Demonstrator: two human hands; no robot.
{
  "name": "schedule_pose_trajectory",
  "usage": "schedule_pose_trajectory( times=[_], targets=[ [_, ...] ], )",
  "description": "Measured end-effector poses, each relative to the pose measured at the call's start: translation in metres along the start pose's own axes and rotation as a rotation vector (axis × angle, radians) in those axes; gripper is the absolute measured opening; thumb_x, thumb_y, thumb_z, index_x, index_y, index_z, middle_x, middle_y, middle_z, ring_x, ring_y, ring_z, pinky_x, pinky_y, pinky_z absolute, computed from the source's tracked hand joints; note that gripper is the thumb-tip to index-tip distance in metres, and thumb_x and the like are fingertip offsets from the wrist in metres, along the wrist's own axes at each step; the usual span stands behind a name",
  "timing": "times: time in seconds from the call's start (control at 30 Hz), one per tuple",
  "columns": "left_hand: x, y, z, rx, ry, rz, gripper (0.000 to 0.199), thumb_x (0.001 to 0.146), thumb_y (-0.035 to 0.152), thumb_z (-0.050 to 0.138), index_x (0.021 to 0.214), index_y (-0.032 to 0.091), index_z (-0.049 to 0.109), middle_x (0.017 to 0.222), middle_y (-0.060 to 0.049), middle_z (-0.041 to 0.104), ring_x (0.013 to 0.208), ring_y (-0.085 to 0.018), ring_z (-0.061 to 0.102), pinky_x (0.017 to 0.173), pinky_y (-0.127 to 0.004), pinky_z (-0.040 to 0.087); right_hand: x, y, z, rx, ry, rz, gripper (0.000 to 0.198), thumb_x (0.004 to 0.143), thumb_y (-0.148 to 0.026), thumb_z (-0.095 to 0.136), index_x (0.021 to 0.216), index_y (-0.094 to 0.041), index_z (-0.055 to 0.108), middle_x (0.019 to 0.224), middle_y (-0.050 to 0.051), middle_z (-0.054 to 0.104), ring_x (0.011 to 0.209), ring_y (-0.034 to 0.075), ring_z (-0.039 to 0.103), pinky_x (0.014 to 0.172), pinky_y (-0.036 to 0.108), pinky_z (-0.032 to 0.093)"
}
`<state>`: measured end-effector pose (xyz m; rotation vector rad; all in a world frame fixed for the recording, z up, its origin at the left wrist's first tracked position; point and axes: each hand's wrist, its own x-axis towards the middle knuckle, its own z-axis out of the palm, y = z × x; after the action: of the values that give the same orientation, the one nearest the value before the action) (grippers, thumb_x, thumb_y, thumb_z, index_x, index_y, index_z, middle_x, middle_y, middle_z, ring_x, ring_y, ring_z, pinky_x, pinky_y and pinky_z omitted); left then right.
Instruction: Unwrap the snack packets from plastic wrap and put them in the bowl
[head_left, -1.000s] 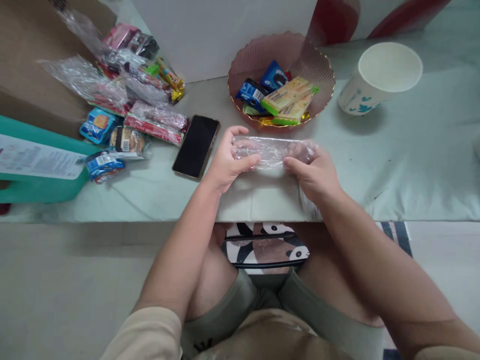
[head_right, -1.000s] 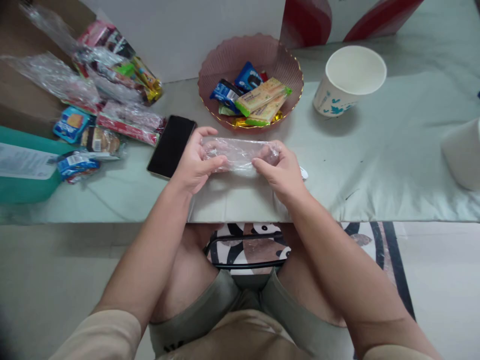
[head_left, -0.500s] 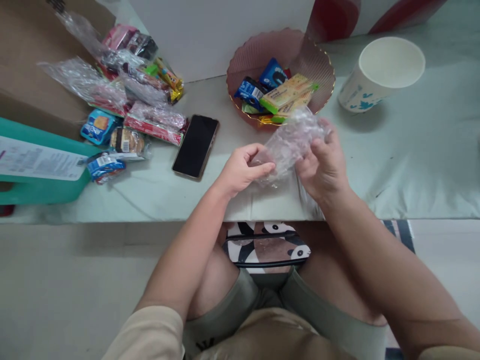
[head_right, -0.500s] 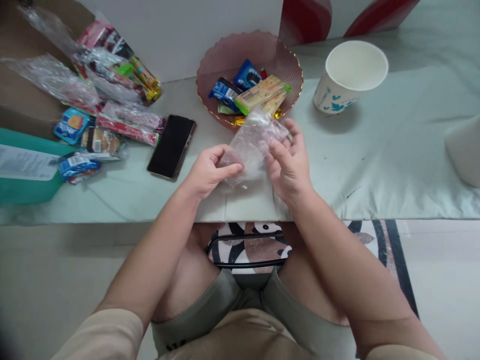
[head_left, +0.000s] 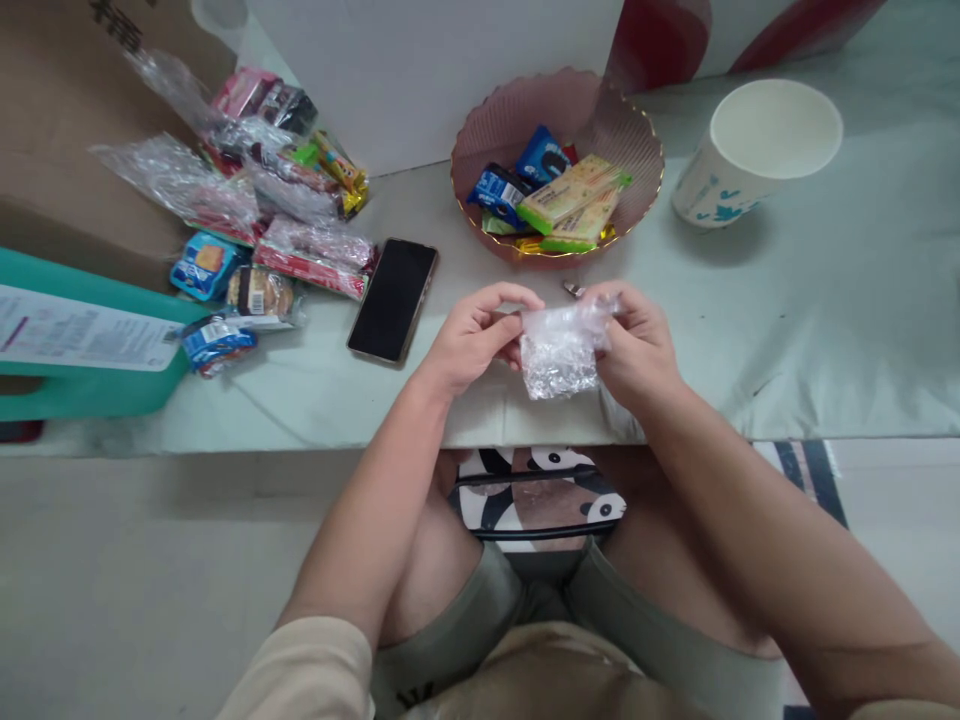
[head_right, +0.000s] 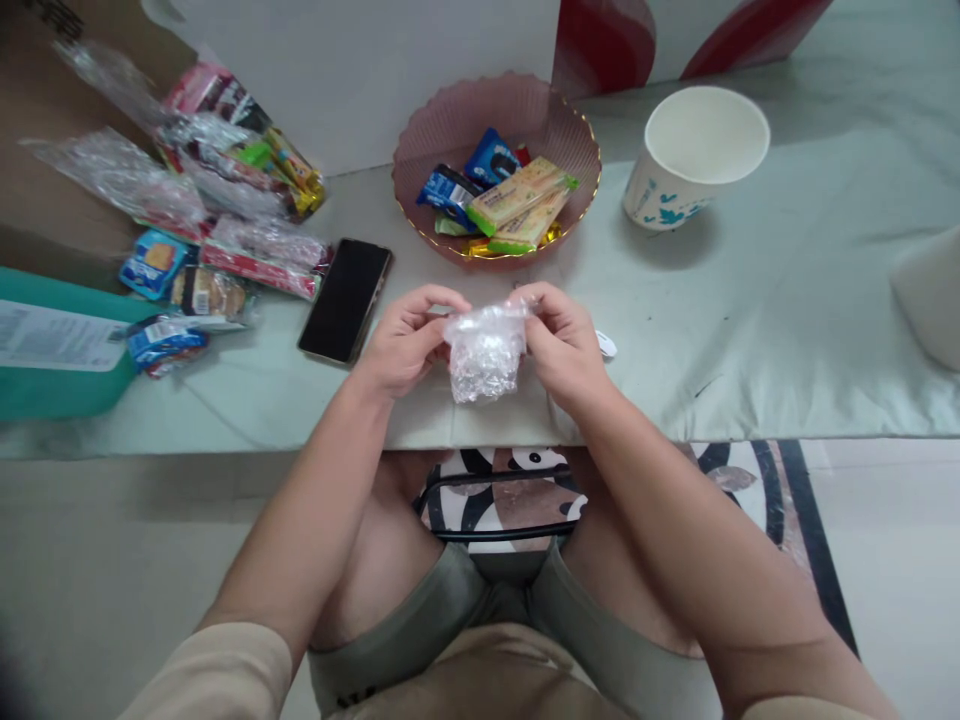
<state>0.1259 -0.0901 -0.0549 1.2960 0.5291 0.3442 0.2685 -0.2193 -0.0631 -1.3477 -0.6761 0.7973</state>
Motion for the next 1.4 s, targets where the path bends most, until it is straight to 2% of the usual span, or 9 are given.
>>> schedule_pose_trajectory(
  times=[0.2, 0.33, 0.47, 0.57, 0.77, 0.87, 0.97, 1.17, 1.4],
  targets=[
    [0.003, 0.001, 0.0, -0.025, 0.02, 0.017, 0.022, 0.084, 0.041, 0.068, 0.078, 0.019, 0.068, 0.074, 0.0, 0.063, 0.062, -0.01, 0.057, 0.057, -0.022, 0.05, 0.0, -0.006, -0.004, -0.01, -0.099, -0.01, 0.015, 0.081, -0.032, 0.059, 0.074, -0.024, 0.069, 0.073, 0.001, 0.061, 0.065, 0.014, 0.053, 0.061, 0.03, 0.042],
    [0.007, 0.0, 0.006, 0.118, 0.091, 0.085, 0.032, 0.07, 0.036, 0.083, 0.087, 0.02, 0.063, 0.091, -0.001, 0.066, 0.07, -0.009, 0.059, 0.063, -0.021, 0.05, 0.0, -0.004, 0.0, -0.181, -0.04, -0.072, 0.013, 0.079, -0.031, 0.071, 0.082, -0.023, 0.06, 0.078, -0.002, 0.059, 0.067, 0.011, 0.051, 0.061, 0.028, 0.04],
    [0.011, -0.001, 0.013, 0.043, 0.114, 0.126, 0.051, 0.065, 0.025, 0.085, 0.107, 0.024, 0.057, 0.102, 0.0, 0.069, 0.072, -0.009, 0.065, 0.066, -0.021, 0.054, 0.004, 0.001, 0.008, 0.007, 0.019, 0.07, 0.052, 0.066, -0.023, 0.079, 0.106, -0.028, 0.046, 0.081, -0.007, 0.057, 0.062, 0.01, 0.054, 0.056, 0.025, 0.042],
    [0.011, -0.001, 0.015, -0.017, 0.136, 0.092, 0.067, 0.065, 0.028, 0.088, 0.12, 0.027, 0.049, 0.094, 0.002, 0.072, 0.072, -0.013, 0.07, 0.066, -0.023, 0.057, 0.011, -0.004, 0.011, 0.122, 0.03, 0.081, 0.055, 0.066, -0.026, 0.079, 0.109, -0.028, 0.044, 0.08, -0.007, 0.06, 0.062, 0.01, 0.058, 0.057, 0.024, 0.045],
    [-0.002, 0.014, 0.022, 0.116, 0.479, 0.26, 0.043, 0.067, 0.038, 0.093, 0.096, 0.025, 0.065, 0.078, 0.003, 0.072, 0.065, -0.013, 0.067, 0.059, -0.025, 0.056, 0.03, -0.026, -0.008, 0.365, 0.28, 0.06, 0.031, 0.074, -0.038, 0.067, 0.096, -0.025, 0.049, 0.069, -0.009, 0.058, 0.056, 0.008, 0.056, 0.058, 0.022, 0.046],
    [0.011, 0.049, 0.043, 0.291, 0.503, 0.397, 0.025, 0.074, 0.029, 0.089, 0.082, 0.024, 0.066, 0.073, 0.004, 0.066, 0.062, -0.012, 0.062, 0.057, -0.026, 0.053, 0.04, -0.036, -0.026, 0.492, 0.415, 0.121, 0.025, 0.073, -0.037, 0.064, 0.087, -0.025, 0.049, 0.06, -0.01, 0.05, 0.05, 0.006, 0.048, 0.05, 0.019, 0.038],
    [0.057, 0.092, 0.08, 0.658, 0.41, 0.616, 0.023, 0.074, 0.013, 0.082, 0.075, 0.024, 0.063, 0.075, 0.004, 0.062, 0.071, -0.015, 0.063, 0.067, -0.03, 0.055, 0.051, -0.046, -0.044, 0.637, 0.51, 0.176, 0.019, 0.073, -0.033, 0.062, 0.084, -0.024, 0.048, 0.057, -0.011, 0.044, 0.046, 0.006, 0.042, 0.047, 0.018, 0.032],
    [0.194, 0.126, 0.167, 1.302, -0.065, 0.52, 0.034, 0.067, -0.01, 0.06, 0.075, 0.022, 0.056, 0.073, 0.0, 0.052, 0.095, -0.03, 0.069, 0.098, -0.05, 0.053, 0.07, -0.062, -0.07, 0.886, 0.678, 0.358, 0.011, 0.082, -0.026, 0.051, 0.077, -0.023, 0.041, 0.053, -0.011, 0.034, 0.041, 0.006, 0.031, 0.043, 0.02, 0.023],
    [0.277, 0.098, 0.218, 1.715, -0.551, -0.153, 0.036, 0.053, -0.015, 0.069, 0.049, 0.02, 0.06, 0.05, 0.004, 0.047, 0.099, -0.032, 0.07, 0.117, -0.06, 0.043, 0.074, -0.067, -0.094, 0.984, 0.699, 0.359, 0.013, 0.088, -0.024, 0.05, 0.078, -0.022, 0.042, 0.055, -0.011, 0.036, 0.042, 0.005, 0.033, 0.045, 0.019, 0.023]
  ],
)
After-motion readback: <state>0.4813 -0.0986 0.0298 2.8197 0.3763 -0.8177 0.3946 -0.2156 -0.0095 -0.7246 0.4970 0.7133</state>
